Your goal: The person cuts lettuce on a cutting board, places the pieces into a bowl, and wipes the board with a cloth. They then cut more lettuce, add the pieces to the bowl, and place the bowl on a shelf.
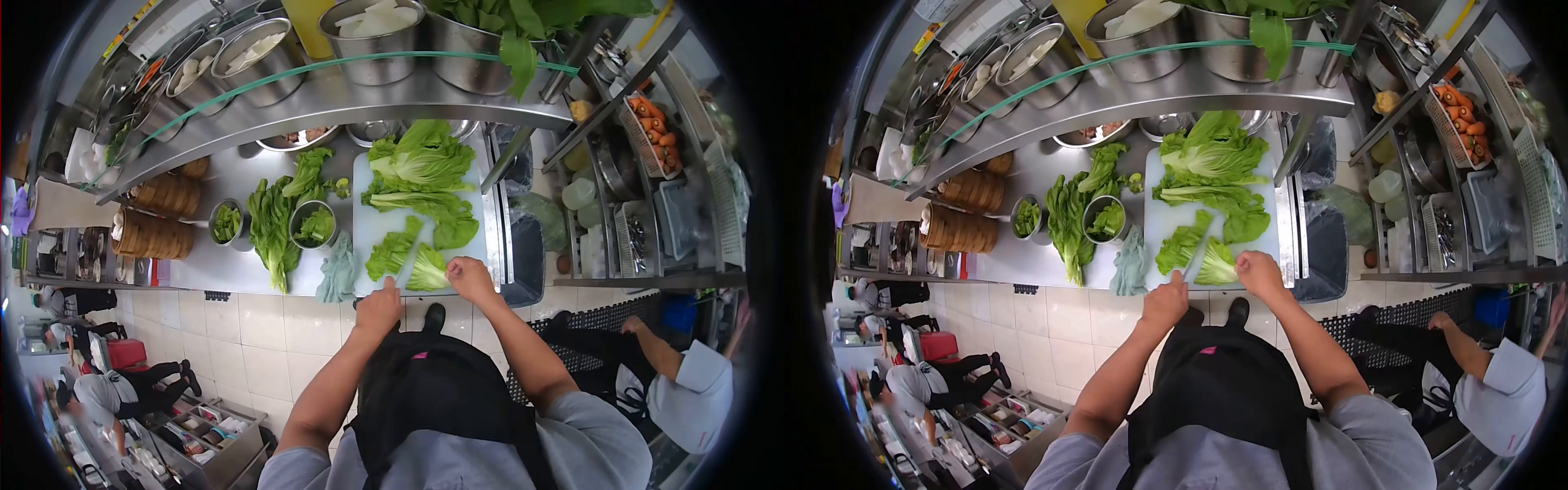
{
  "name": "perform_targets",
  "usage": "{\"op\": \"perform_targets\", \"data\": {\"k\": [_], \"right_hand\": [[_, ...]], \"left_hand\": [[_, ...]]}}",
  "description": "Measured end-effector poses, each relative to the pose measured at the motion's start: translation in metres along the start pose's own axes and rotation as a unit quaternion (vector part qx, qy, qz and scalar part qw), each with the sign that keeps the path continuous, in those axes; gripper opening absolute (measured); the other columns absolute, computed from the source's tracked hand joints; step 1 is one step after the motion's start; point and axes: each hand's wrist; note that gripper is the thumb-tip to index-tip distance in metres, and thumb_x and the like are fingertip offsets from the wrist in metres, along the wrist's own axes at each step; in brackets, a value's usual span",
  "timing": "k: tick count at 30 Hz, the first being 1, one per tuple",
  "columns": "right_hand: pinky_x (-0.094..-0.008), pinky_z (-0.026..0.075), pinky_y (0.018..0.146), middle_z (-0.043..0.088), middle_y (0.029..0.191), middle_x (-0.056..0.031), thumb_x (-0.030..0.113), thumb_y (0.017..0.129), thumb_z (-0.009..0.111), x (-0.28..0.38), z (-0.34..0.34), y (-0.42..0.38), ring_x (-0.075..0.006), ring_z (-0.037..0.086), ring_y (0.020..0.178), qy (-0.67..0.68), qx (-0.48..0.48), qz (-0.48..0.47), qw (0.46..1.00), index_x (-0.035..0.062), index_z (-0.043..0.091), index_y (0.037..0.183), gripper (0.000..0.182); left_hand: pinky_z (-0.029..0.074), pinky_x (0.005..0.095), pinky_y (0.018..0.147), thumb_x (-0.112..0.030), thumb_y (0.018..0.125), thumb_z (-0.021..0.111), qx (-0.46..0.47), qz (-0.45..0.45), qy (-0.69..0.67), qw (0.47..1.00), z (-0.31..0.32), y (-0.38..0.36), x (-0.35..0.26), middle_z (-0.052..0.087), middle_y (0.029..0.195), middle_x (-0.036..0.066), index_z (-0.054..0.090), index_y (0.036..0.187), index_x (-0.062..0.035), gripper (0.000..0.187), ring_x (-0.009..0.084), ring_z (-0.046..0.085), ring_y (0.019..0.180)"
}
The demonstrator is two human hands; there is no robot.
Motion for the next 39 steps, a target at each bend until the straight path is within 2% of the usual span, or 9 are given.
{"op": "perform_targets", "data": {"k": [5, 11, 14, 19, 23, 29, 34, 38, 39], "right_hand": [[-0.0434, 0.057, 0.075, 0.074, 0.085, -0.0149, 0.014, 0.085, 0.077, 0.016, 0.018, 0.001, -0.0331, 0.072, 0.08, 0.038, 0.018, -0.024, 0.999, 0.0041, 0.074, 0.091, 0.012], [-0.0402, 0.057, 0.072, 0.075, 0.083, -0.0124, 0.017, 0.085, 0.079, 0.022, 0.031, 0.01, -0.0293, 0.073, 0.077, -0.011, 0.004, -0.027, 1.0, 0.0053, 0.076, 0.092, 0.014], [-0.0412, 0.058, 0.072, 0.075, 0.083, -0.0124, 0.018, 0.085, 0.079, 0.027, 0.022, 0.008, -0.0299, 0.074, 0.077, -0.036, -0.011, -0.041, 0.998, 0.0053, 0.075, 0.09, 0.014], [-0.0488, 0.057, 0.077, 0.075, 0.09, -0.0158, 0.022, 0.085, 0.08, 0.03, 0.028, 0.015, -0.0374, 0.072, 0.086, -0.008, 0.011, 0.005, 1.0, 0.0048, 0.072, 0.087, 0.019], [-0.0483, 0.056, 0.077, 0.074, 0.09, -0.0169, 0.021, 0.084, 0.081, 0.03, 0.037, 0.016, -0.0383, 0.071, 0.086, -0.013, 0.006, -0.007, 1.0, 0.0043, 0.072, 0.088, 0.019], [-0.0391, 0.057, 0.072, 0.073, 0.084, -0.0151, 0.009, 0.082, 0.078, 0.011, 0.035, 0.018, -0.0278, 0.072, 0.076, 0.053, -0.055, -0.086, 0.993, 0.0013, 0.071, 0.089, 0.012], [-0.0393, 0.057, 0.071, 0.072, 0.081, -0.0157, 0.008, 0.082, 0.074, 0.016, 0.035, 0.012, -0.03, 0.072, 0.076, 0.099, -0.018, 0.003, 0.995, 0.0, 0.07, 0.092, 0.013], [-0.0383, 0.057, 0.07, 0.072, 0.079, -0.0151, 0.007, 0.082, 0.074, 0.018, 0.041, 0.012, -0.03, 0.072, 0.074, 0.107, -0.039, 0.002, 0.994, 0.0, 0.069, 0.09, 0.012], [-0.0357, 0.057, 0.07, 0.072, 0.08, -0.013, 0.006, 0.083, 0.073, 0.019, 0.036, 0.012, -0.0241, 0.071, 0.073, 0.106, -0.037, 0.002, 0.994, -0.0007, 0.068, 0.09, 0.011]], "left_hand": [[0.058, 0.0572, 0.062, -0.028, 0.104, 0.057, 0.027, -0.015, 0.014, 0.999, -0.047, -0.037, -0.012, 0.07, 0.072, 0.026, 0.053, 0.111, -0.0045, 0.025, 0.0458, 0.072, 0.068], [0.059, 0.055, 0.061, -0.028, 0.105, 0.055, 0.023, -0.042, 0.007, 0.999, 0.014, -0.029, -0.009, 0.072, 0.074, 0.024, 0.051, 0.108, -0.0046, 0.024, 0.0435, 0.074, 0.071], [0.059, 0.0556, 0.062, -0.027, 0.105, 0.055, 0.016, -0.024, 0.006, 1.0, -0.007, -0.015, -0.011, 0.072, 0.075, 0.023, 0.051, 0.106, -0.0047, 0.023, 0.0438, 0.074, 0.07], [0.059, 0.057, 0.064, -0.028, 0.105, 0.055, 0.054, -0.032, 0.006, 0.998, -0.056, -0.047, -0.027, 0.072, 0.075, 0.025, 0.051, 0.11, -0.0042, 0.024, 0.0449, 0.073, 0.07], [0.059, 0.0569, 0.065, -0.029, 0.105, 0.054, 0.062, -0.059, 0.002, 0.996, 0.0, -0.045, -0.017, 0.072, 0.076, 0.025, 0.052, 0.112, -0.004, 0.026, 0.0453, 0.073, 0.071], [0.059, 0.056, 0.064, -0.029, 0.105, 0.054, 0.029, -0.027, 0.018, 0.999, -0.019, -0.022, -0.016, 0.072, 0.076, 0.024, 0.052, 0.113, -0.0051, 0.025, 0.0442, 0.074, 0.073], [0.058, 0.0575, 0.061, -0.029, 0.105, 0.053, 0.063, -0.031, -0.002, 0.998, -0.044, -0.061, -0.03, 0.071, 0.074, 0.024, 0.051, 0.11, -0.0049, 0.025, 0.0454, 0.073, 0.07], [0.057, 0.0607, 0.063, -0.031, 0.105, 0.056, 0.049, -0.03, -0.049, 0.997, 0.034, -0.047, -0.013, 0.069, 0.073, 0.028, 0.051, 0.109, -0.0049, 0.027, 0.0491, 0.071, 0.069], [0.057, 0.0607, 0.063, -0.031, 0.105, 0.056, 0.048, -0.03, -0.049, 0.997, 0.027, -0.039, -0.014, 0.069, 0.073, 0.028, 0.051, 0.109, -0.0049, 0.027, 0.0491, 0.071, 0.069]]}}
Point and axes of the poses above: each hand's wrist, its own y-axis towards the middle knuckle, its own z-axis out of the palm, x = y × z
